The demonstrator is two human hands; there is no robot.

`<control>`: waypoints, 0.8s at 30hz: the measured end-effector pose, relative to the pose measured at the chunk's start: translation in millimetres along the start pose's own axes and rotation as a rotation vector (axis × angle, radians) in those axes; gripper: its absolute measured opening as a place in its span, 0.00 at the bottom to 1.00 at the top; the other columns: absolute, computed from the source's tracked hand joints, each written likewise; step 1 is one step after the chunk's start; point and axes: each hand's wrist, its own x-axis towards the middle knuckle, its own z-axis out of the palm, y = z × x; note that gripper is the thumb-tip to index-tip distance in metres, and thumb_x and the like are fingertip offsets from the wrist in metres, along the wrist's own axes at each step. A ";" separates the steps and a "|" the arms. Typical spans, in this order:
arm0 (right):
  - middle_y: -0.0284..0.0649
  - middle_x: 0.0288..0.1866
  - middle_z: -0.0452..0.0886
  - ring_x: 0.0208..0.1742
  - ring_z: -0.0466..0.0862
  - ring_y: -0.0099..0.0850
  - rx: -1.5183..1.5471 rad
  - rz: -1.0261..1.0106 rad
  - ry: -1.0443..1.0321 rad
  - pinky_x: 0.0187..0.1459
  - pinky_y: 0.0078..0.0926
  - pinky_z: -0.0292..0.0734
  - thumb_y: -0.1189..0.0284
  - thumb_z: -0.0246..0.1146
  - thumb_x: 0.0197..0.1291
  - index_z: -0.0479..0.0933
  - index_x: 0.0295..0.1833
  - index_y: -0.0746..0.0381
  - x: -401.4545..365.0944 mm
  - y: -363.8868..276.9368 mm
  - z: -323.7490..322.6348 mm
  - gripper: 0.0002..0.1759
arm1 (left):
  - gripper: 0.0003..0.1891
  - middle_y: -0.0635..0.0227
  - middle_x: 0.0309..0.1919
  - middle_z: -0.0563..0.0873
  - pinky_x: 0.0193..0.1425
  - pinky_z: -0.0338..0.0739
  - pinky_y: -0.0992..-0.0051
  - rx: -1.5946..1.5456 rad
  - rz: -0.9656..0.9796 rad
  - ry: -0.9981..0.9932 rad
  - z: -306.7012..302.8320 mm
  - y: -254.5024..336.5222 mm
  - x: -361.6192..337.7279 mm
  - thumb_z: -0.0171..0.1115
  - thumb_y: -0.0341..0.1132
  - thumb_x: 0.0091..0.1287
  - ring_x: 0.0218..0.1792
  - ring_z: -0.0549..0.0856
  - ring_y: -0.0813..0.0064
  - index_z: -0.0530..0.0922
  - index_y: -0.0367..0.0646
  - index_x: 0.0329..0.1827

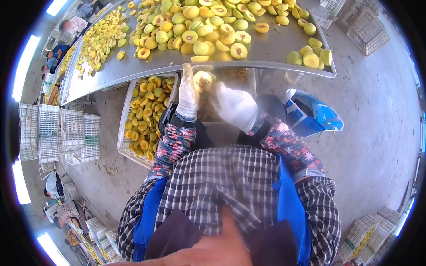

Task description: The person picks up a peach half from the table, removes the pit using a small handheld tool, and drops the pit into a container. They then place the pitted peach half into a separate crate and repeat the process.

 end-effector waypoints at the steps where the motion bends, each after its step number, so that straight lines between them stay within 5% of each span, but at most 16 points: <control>1: 0.51 0.31 0.81 0.33 0.83 0.52 0.097 -0.083 0.069 0.33 0.43 0.77 0.68 0.60 0.67 0.67 0.49 0.63 -1.8 5.0 4.9 0.13 | 0.37 0.65 0.38 0.83 0.38 0.77 0.81 -0.012 -0.060 -0.051 -3.2 3.4 0.5 0.32 0.62 0.78 0.31 0.79 0.79 0.76 0.34 0.55; 3: 0.52 0.32 0.80 0.35 0.83 0.52 0.291 -0.255 0.209 0.34 0.42 0.77 0.69 0.59 0.68 0.67 0.48 0.64 -2.7 15.1 15.0 0.11 | 0.38 0.64 0.40 0.83 0.37 0.77 0.80 -0.033 -0.175 -0.150 -6.7 11.9 0.7 0.33 0.64 0.76 0.30 0.80 0.77 0.76 0.34 0.57; 6: 0.53 0.33 0.80 0.37 0.82 0.52 0.370 -0.032 0.048 0.36 0.40 0.76 0.70 0.58 0.69 0.67 0.48 0.65 -1.5 23.8 16.1 0.11 | 0.40 0.59 0.42 0.84 0.48 0.79 0.72 -0.283 0.123 0.044 7.3 -9.9 1.7 0.35 0.68 0.73 0.43 0.83 0.70 0.76 0.35 0.54; 10: 0.54 0.33 0.80 0.33 0.82 0.49 0.391 0.014 -0.012 0.33 0.43 0.75 0.68 0.59 0.67 0.69 0.54 0.63 -1.2 32.4 29.1 0.15 | 0.34 0.57 0.45 0.83 0.52 0.79 0.65 -0.380 0.155 0.172 22.7 -15.4 -8.2 0.43 0.64 0.74 0.46 0.83 0.65 0.75 0.36 0.52; 14: 0.51 0.34 0.80 0.35 0.82 0.50 0.353 -0.156 -0.064 0.38 0.42 0.76 0.67 0.57 0.70 0.68 0.53 0.65 -5.7 36.8 22.9 0.14 | 0.37 0.57 0.36 0.85 0.38 0.83 0.74 -0.142 -0.033 -0.018 0.0 -5.4 -3.6 0.40 0.65 0.74 0.35 0.85 0.70 0.78 0.33 0.41; 15: 0.50 0.34 0.80 0.37 0.82 0.51 0.315 -0.173 -0.099 0.41 0.41 0.77 0.67 0.56 0.72 0.69 0.51 0.66 -7.6 33.6 17.2 0.13 | 0.38 0.59 0.30 0.85 0.35 0.82 0.77 -0.040 -0.054 -0.023 2.0 -2.7 -1.2 0.40 0.66 0.74 0.30 0.85 0.72 0.80 0.35 0.32; 20: 0.32 0.24 0.72 0.17 0.71 0.23 1.136 0.251 -0.369 0.18 0.20 0.65 0.55 0.52 0.74 0.72 0.51 0.61 -9.2 14.1 6.1 0.19 | 0.36 0.58 0.29 0.85 0.31 0.81 0.77 -0.088 -0.185 -0.136 -4.8 1.1 4.4 0.43 0.67 0.72 0.26 0.84 0.69 0.79 0.39 0.30; 22: 0.28 0.21 0.67 0.12 0.63 0.18 1.537 0.595 -0.558 0.14 0.15 0.56 0.52 0.53 0.73 0.72 0.51 0.58 -11.4 11.0 3.7 0.20 | 0.35 0.58 0.29 0.85 0.31 0.81 0.75 -0.199 -0.188 -0.074 7.1 10.6 -2.4 0.44 0.67 0.72 0.26 0.84 0.68 0.78 0.40 0.29; 24: 0.26 0.18 0.62 0.10 0.58 0.17 1.760 0.636 -0.593 0.12 0.17 0.51 0.49 0.54 0.72 0.72 0.46 0.57 -10.9 9.2 4.0 0.20 | 0.32 0.57 0.30 0.84 0.32 0.82 0.69 -0.349 -0.172 0.012 13.7 5.1 -2.1 0.48 0.66 0.71 0.28 0.85 0.62 0.77 0.41 0.31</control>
